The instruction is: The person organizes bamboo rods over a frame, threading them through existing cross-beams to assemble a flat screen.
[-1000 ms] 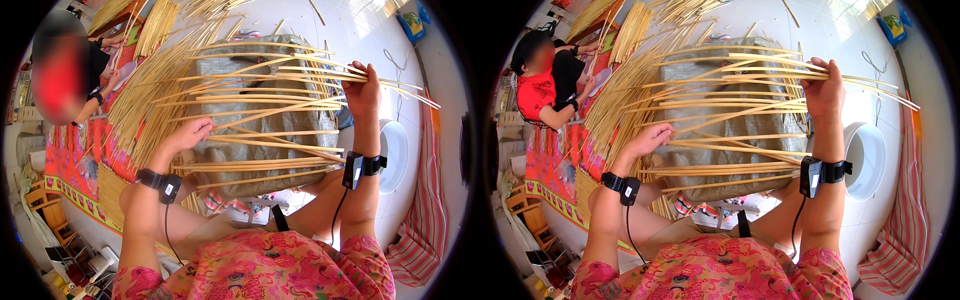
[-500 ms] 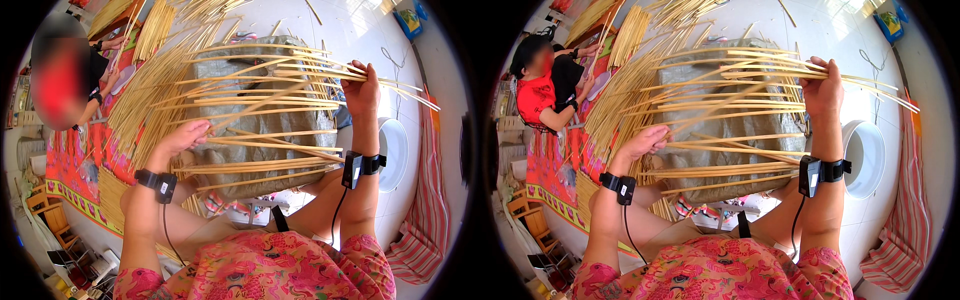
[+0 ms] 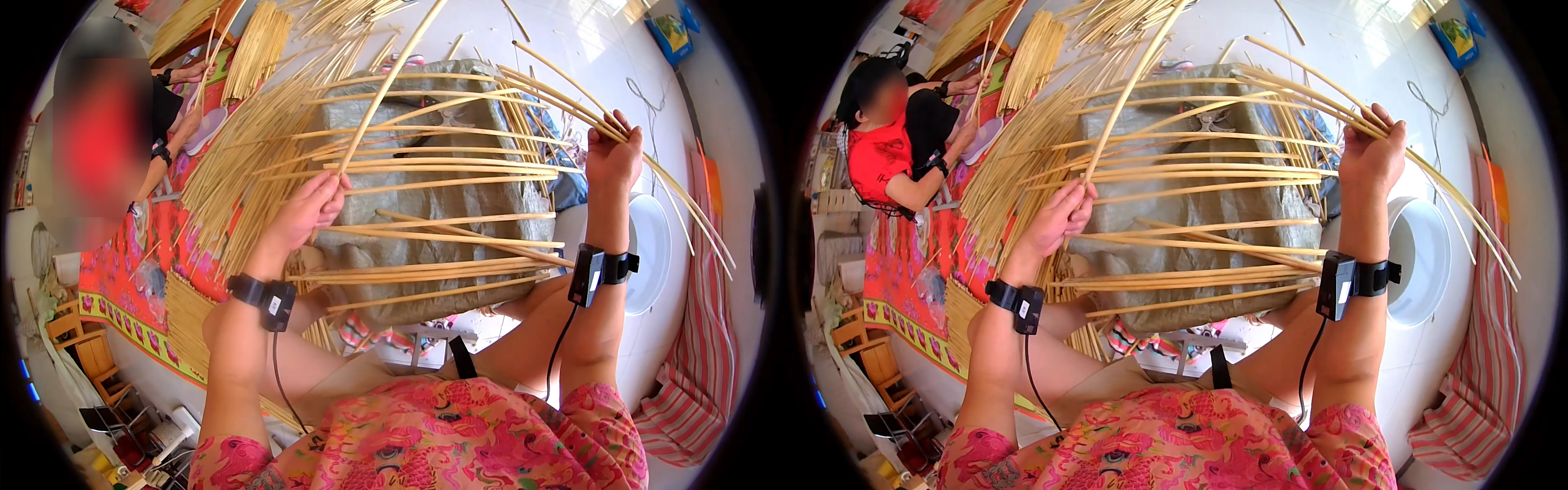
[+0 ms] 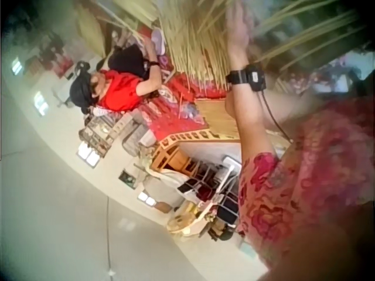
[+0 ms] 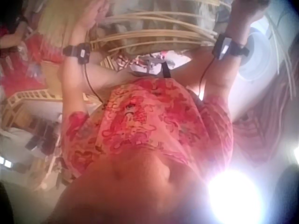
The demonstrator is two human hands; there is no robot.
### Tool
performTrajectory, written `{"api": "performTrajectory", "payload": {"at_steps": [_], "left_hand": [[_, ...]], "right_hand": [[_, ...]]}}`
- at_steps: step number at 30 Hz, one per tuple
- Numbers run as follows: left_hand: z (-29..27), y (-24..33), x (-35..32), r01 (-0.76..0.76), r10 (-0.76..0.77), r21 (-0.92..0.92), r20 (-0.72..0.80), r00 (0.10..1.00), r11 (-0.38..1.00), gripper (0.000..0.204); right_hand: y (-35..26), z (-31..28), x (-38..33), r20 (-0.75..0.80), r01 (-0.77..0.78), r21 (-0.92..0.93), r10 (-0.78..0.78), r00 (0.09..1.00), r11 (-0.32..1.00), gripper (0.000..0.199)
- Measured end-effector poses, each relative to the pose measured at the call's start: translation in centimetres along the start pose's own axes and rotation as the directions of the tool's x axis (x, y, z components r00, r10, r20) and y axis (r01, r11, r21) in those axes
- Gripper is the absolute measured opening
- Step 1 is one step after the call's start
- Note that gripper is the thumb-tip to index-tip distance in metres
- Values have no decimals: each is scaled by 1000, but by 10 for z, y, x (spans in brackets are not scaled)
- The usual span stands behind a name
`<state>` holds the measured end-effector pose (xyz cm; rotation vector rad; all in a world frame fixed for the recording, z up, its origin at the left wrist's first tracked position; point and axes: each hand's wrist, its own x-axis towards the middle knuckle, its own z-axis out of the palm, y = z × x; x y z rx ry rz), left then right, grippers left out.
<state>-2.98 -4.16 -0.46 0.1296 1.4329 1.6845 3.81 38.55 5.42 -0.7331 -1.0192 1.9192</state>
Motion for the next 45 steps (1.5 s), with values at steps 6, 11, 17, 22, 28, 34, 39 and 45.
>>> {"api": "performTrajectory", "payload": {"at_steps": [6,11,17,22,28,34,39,45], "left_hand": [[6,-18,15,-210,549,929,9,836,305,23],[17,-20,20,-269,469,950,166,868,162,26],[31,-20,23,-344,587,939,289,757,-17,23],[32,-33,24,-284,192,935,245,950,213,13],[41,-34,23,-303,197,947,279,940,105,17],[43,-45,28,-212,214,977,207,955,0,21],[42,-40,36,-148,447,987,104,889,64,21],[60,-43,24,-278,1,907,292,956,315,17]], "right_hand": [[-3,-9,7,64,13,94,-19,998,996,48],[-4,-13,8,162,-44,126,23,987,991,47],[-4,-9,3,184,-103,111,81,980,989,42],[-5,-7,-1,176,-122,73,107,979,990,41],[-4,-8,0,163,-142,61,130,978,988,41],[-5,-7,-1,177,-162,40,153,972,986,42],[-5,-11,1,213,-172,61,156,965,983,42],[-4,-13,3,231,-204,64,184,955,977,42]]}}
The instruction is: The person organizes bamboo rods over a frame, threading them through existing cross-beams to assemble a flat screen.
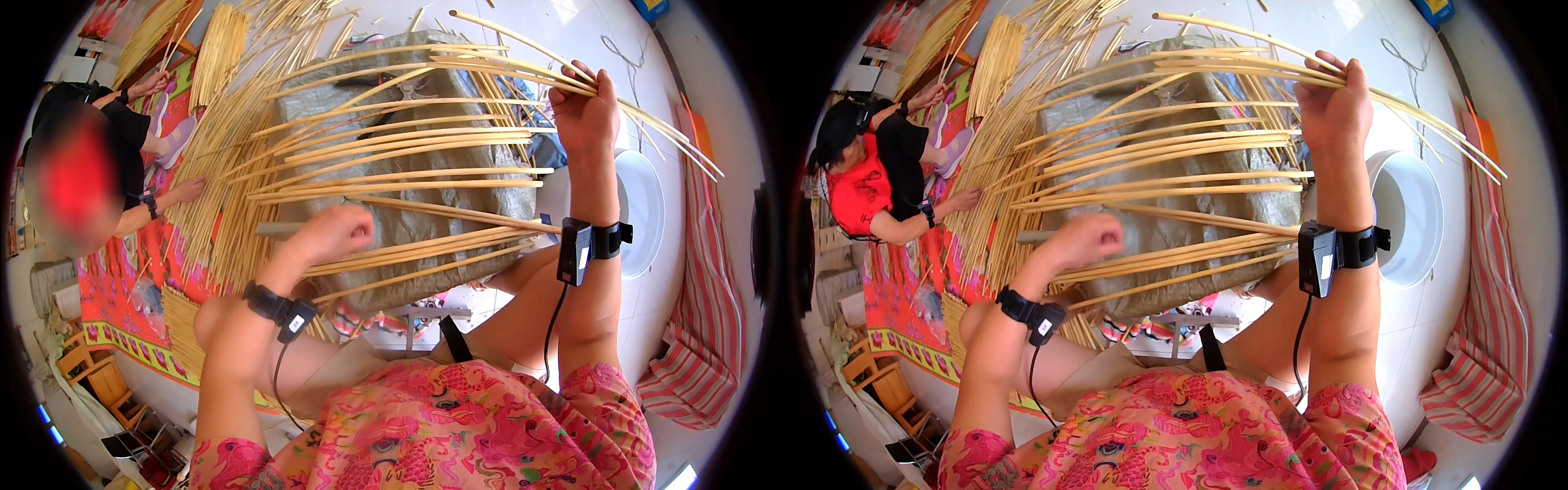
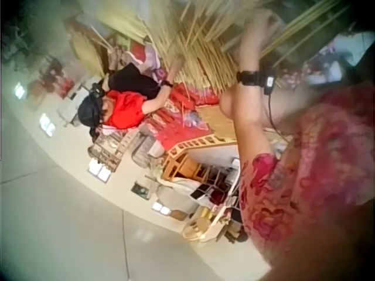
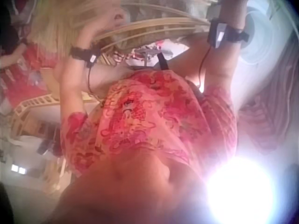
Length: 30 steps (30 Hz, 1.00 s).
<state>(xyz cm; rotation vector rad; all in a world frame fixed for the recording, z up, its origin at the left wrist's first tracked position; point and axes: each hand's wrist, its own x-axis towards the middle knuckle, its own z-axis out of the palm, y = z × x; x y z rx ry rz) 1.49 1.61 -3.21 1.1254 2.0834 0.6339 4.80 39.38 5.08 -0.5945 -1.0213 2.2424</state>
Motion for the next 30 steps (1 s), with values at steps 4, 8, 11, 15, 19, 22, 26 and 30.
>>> {"api": "performTrajectory", "payload": {"at_steps": [4,8,11,15,19,22,26,30], "left_hand": [[24,8,-15,-50,41,90,99,994,995,19],[22,10,-19,41,-54,190,59,997,981,22],[21,4,-23,57,-51,166,-43,998,985,27],[18,-4,-20,8,5,142,-93,996,990,29],[14,2,-14,0,49,208,-230,972,978,26],[13,8,-14,2,16,180,-99,995,984,22],[16,23,-23,92,-158,265,239,958,960,22],[24,7,-33,29,-122,360,238,964,933,22]], "right_hand": [[2,1,-1,-15,-15,-29,14,1000,999,42],[2,6,-4,-46,-10,-15,10,999,1000,41],[1,15,-11,-82,-3,-10,2,997,1000,39],[0,15,-12,-79,2,-12,-3,997,1000,39],[-1,7,-7,-39,5,-30,-6,999,1000,41],[0,7,-8,-19,-3,-30,3,1000,1000,41],[-1,5,-8,22,-5,-28,5,1000,1000,40],[1,6,-8,23,-13,-32,14,1000,999,39]]}}
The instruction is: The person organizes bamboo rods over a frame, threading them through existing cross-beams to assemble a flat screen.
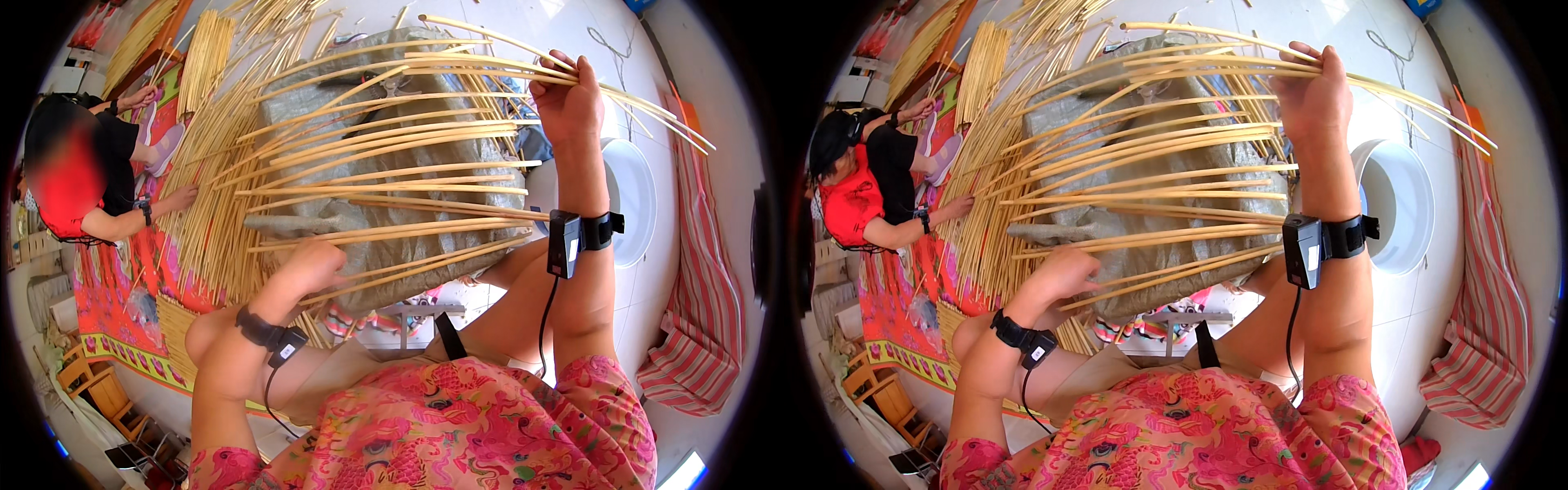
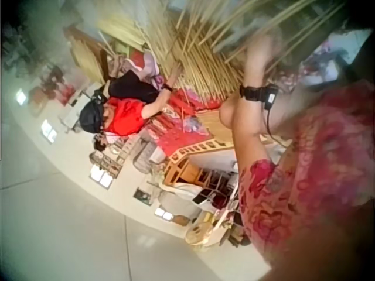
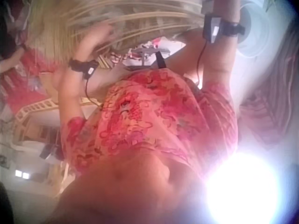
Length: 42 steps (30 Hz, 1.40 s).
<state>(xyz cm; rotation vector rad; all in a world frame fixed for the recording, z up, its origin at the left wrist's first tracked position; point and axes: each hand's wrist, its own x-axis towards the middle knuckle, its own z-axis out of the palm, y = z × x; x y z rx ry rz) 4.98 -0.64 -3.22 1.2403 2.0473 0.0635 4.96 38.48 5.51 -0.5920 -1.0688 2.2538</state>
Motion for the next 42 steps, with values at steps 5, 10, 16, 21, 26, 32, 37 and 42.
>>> {"api": "performTrajectory", "payload": {"at_steps": [5,10,16,21,26,32,37,42], "left_hand": [[8,-15,-3,13,-7,-134,45,999,991,18],[11,-15,-4,0,7,-195,38,999,981,13],[1,-12,-2,33,-58,-197,-122,991,980,17],[-16,11,-3,-56,-3,-271,-211,977,961,23],[20,10,-3,-104,110,-81,77,991,991,23],[21,-14,-3,-101,195,-422,186,963,901,17],[-20,-28,-17,180,276,-807,388,879,563,23],[-45,-40,-41,30,135,-971,63,989,235,23]], "right_hand": [[2,-2,3,15,-19,4,19,1000,1000,40],[6,2,2,-20,-16,-9,15,1000,1000,40],[7,3,2,-31,-14,-37,13,999,999,40],[8,-1,5,20,-31,-3,31,999,1000,39],[8,0,5,33,-35,36,34,999,999,39],[6,14,-5,-86,-9,3,10,996,1000,39],[4,-4,5,-63,-28,-10,27,998,1000,40],[2,-13,15,57,-29,32,27,998,999,42]]}}
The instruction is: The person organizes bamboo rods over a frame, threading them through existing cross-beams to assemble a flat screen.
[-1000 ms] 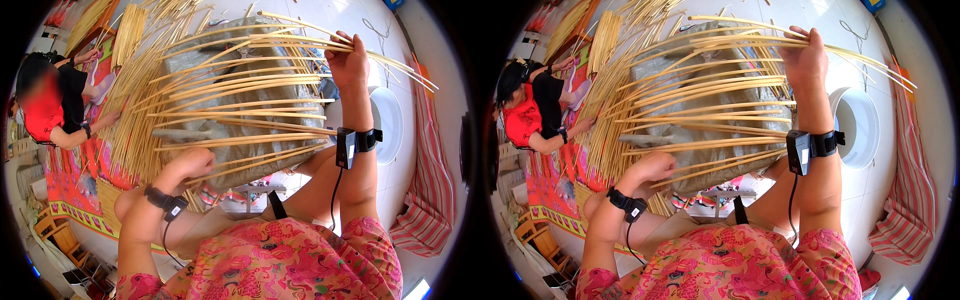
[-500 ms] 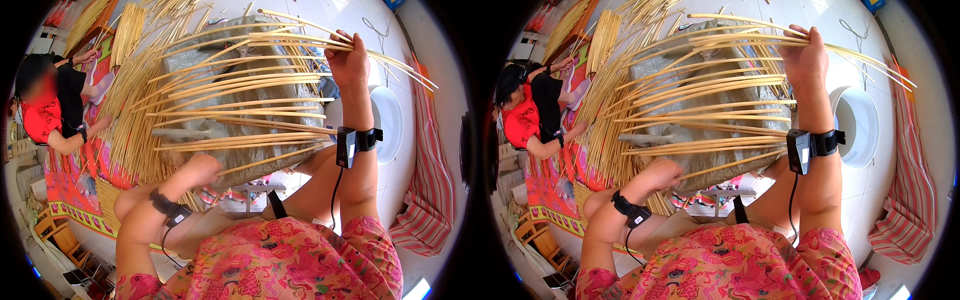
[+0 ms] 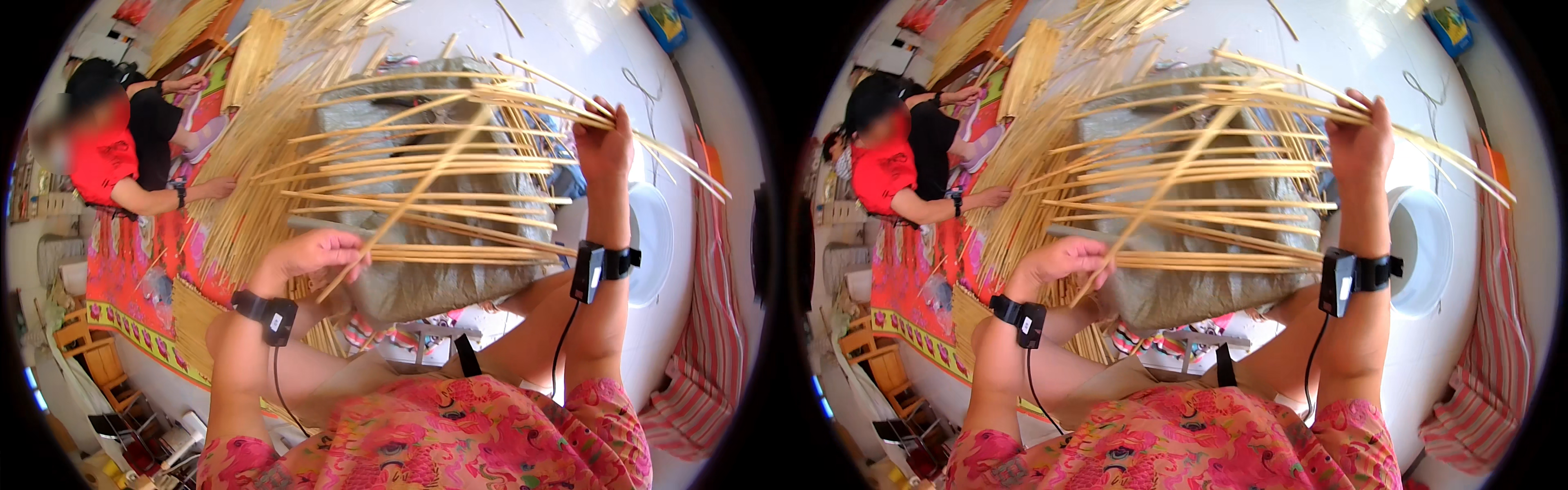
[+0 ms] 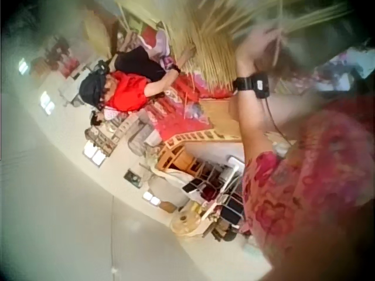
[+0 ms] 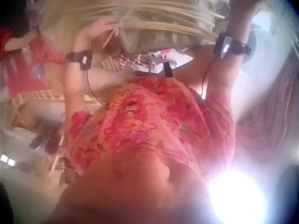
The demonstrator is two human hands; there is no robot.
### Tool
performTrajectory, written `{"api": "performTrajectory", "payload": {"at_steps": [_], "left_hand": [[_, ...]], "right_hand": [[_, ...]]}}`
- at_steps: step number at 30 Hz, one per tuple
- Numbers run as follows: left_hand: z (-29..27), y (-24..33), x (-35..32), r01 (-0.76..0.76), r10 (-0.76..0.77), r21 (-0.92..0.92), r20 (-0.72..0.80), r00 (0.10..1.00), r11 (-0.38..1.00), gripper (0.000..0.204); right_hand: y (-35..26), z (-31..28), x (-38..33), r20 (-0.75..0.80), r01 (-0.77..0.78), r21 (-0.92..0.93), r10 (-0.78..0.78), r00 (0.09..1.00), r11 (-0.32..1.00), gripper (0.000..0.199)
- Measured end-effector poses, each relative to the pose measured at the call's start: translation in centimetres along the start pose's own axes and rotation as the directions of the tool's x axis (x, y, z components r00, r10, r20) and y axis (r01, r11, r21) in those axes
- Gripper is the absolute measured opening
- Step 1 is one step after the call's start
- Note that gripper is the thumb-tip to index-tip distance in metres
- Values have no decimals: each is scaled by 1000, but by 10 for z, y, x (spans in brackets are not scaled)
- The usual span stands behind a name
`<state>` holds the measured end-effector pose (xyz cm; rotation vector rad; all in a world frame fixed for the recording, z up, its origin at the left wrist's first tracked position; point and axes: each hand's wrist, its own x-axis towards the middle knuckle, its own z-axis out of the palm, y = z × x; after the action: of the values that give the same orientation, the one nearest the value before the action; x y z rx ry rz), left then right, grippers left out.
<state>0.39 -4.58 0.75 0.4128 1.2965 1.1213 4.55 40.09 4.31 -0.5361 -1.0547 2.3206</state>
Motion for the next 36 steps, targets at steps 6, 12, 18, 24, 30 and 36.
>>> {"api": "performTrajectory", "payload": {"at_steps": [6,12,18,24,30,36], "left_hand": [[-28,-10,-10,-470,304,-199,-541,784,860,31],[-70,-27,-37,-822,267,-278,-852,450,497,40],[-117,-74,-60,-763,93,-50,-985,143,645,26],[-140,-124,-72,-709,49,-30,-995,90,704,19],[-134,-121,-69,-736,-44,-35,-999,8,676,16],[-131,-110,-65,-735,-98,-39,-995,-38,677,11]], "right_hand": [[4,-6,5,11,15,-2,-15,1000,1000,40],[13,0,2,38,12,-67,-10,999,998,37],[17,6,2,19,1,-86,0,1000,996,36],[20,8,3,58,-7,-56,11,998,998,36],[20,13,-1,42,-8,-65,10,999,998,35],[16,15,-5,66,-21,-49,24,998,999,35]]}}
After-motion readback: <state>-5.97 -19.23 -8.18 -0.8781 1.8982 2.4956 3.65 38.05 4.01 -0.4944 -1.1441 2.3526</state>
